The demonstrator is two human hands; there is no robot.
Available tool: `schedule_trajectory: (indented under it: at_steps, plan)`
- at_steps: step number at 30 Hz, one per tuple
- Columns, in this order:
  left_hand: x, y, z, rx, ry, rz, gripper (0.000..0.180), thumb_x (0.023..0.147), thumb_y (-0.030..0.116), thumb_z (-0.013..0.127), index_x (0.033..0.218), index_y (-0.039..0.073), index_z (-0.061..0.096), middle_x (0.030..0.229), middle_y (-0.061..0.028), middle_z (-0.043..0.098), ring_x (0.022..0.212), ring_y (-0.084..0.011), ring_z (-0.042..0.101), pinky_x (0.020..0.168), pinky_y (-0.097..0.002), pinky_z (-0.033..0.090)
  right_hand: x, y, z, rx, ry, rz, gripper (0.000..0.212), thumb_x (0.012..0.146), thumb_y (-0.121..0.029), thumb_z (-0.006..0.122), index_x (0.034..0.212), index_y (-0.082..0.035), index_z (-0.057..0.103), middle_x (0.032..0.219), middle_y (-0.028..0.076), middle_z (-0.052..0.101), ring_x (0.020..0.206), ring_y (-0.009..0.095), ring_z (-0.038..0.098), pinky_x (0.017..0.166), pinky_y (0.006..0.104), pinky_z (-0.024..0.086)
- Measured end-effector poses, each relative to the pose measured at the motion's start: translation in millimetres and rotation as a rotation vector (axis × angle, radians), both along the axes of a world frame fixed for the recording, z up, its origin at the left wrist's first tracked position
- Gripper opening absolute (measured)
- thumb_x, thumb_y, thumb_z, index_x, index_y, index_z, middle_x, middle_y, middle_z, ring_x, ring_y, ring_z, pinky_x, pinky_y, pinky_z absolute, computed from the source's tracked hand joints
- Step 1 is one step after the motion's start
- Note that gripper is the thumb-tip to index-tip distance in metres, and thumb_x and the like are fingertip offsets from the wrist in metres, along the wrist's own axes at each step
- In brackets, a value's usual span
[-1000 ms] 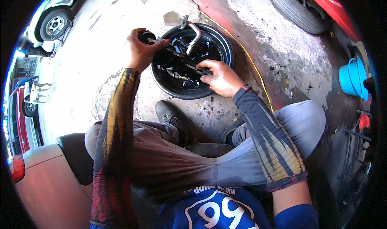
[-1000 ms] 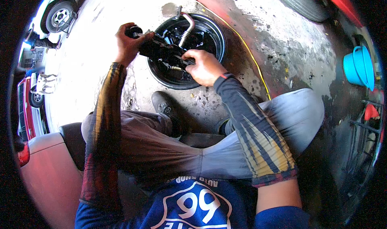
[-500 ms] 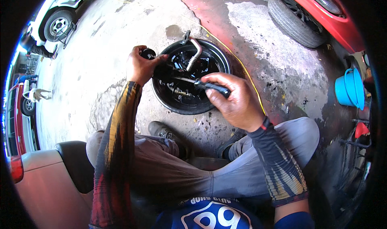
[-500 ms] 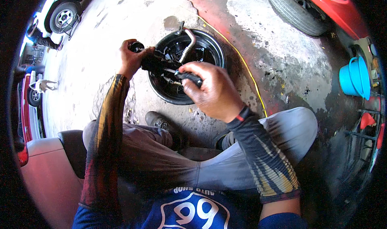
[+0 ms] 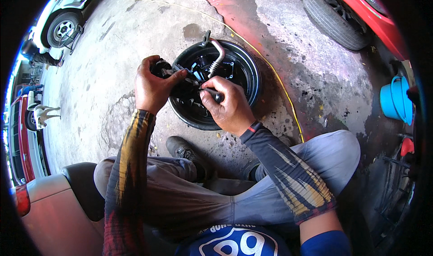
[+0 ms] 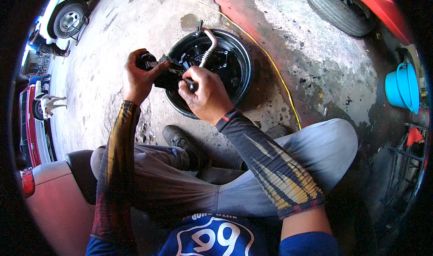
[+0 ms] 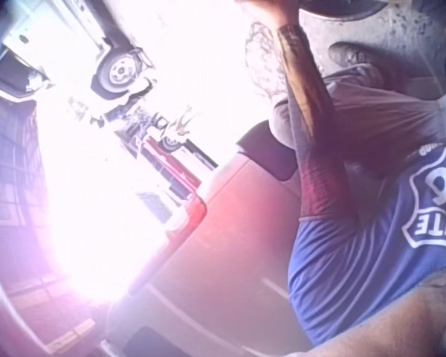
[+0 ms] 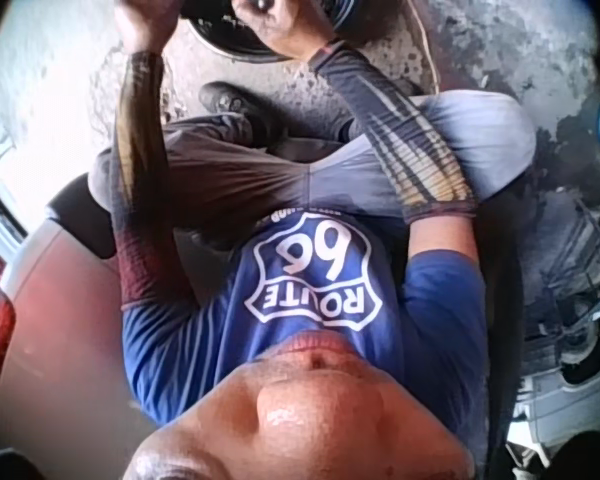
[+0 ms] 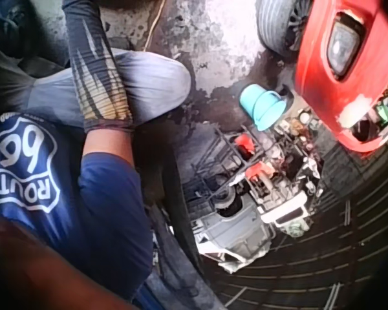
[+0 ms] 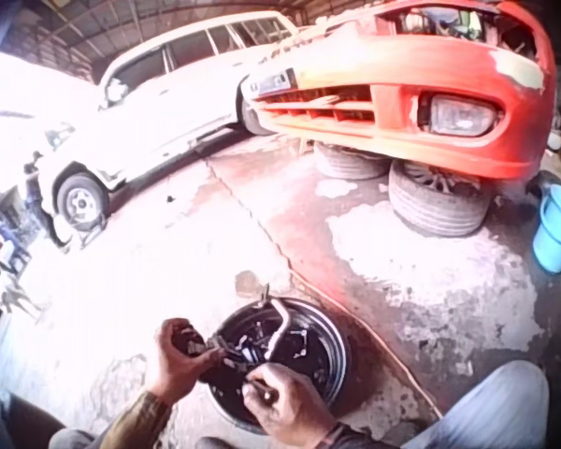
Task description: The person sits on the floor and cleans a carburetor using a brush and a screwdriver. They scrub the exterior and interior surfaces, dip the tool in a black basin, and repeatedly scrape and brush the component.
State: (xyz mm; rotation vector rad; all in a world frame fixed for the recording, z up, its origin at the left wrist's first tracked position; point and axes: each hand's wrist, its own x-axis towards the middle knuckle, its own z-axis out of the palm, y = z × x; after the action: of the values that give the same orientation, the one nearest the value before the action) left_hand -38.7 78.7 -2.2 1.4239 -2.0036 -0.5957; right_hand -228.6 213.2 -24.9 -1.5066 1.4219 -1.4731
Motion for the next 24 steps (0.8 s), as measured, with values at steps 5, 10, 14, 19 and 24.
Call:
schedule_trajectory:
  at_steps: [5,10,14,19,24]
  plan:
    - [6,0,3,0.027,0.005,0.006,0.081,0.066,0.036,0.099,0.122,-0.005,0.06,0.097,-0.014,0.072,0.089,-0.0208,0.071,0.083,-0.0341,0.058,-14,4,15,0.071,-0.267,-0.059,0.018,0.101,-0.012,0.065,0.09,0.001,0.065,0.08,0.003,0.068,0.072,0.009,0.067,0.067,0.0254,0.054]
    - [4,1,4,0.015,0.01,-0.03,0.081,0.066,0.036,0.1,0.124,-0.005,0.059,0.1,-0.0132,0.072,0.091,-0.0202,0.071,0.085,-0.0339,0.058,-24,-2,26,0.103,-0.231,-0.156,0.017,0.094,-0.009,0.065,0.081,0.002,0.064,0.073,0.014,0.067,0.064,0.025,0.069,0.06,0.035,0.051]
    - [1,-1,3,0.037,0.037,-0.049,0.08,0.067,0.034,0.099,0.124,-0.005,0.059,0.1,-0.0126,0.072,0.091,-0.0192,0.07,0.085,-0.033,0.058,-31,0,33,0.039,-0.077,-0.112,0.022,0.1,-0.011,0.063,0.083,0.002,0.065,0.076,0.004,0.066,0.064,0.009,0.068,0.058,0.0238,0.056]
    - [6,-5,-2,0.039,0.065,-0.057,0.078,0.068,0.033,0.099,0.122,-0.005,0.059,0.097,-0.0111,0.071,0.089,-0.0171,0.069,0.082,-0.0317,0.058,-13,-4,28,0.12,-0.247,-0.27,0.022,0.088,-0.013,0.069,0.072,0.001,0.062,0.056,0.016,0.059,0.051,0.034,0.063,0.051,0.0419,0.046]
    - [20,-17,-10,0.023,0.003,-0.018,0.081,0.067,0.04,0.099,0.121,-0.006,0.061,0.097,-0.0116,0.072,0.088,-0.017,0.069,0.082,-0.0308,0.058,1,-10,7,-0.11,-0.172,-0.299,0.022,0.087,-0.017,0.073,0.077,0.0,0.064,0.057,0.019,0.062,0.053,0.035,0.068,0.049,0.0392,0.051]
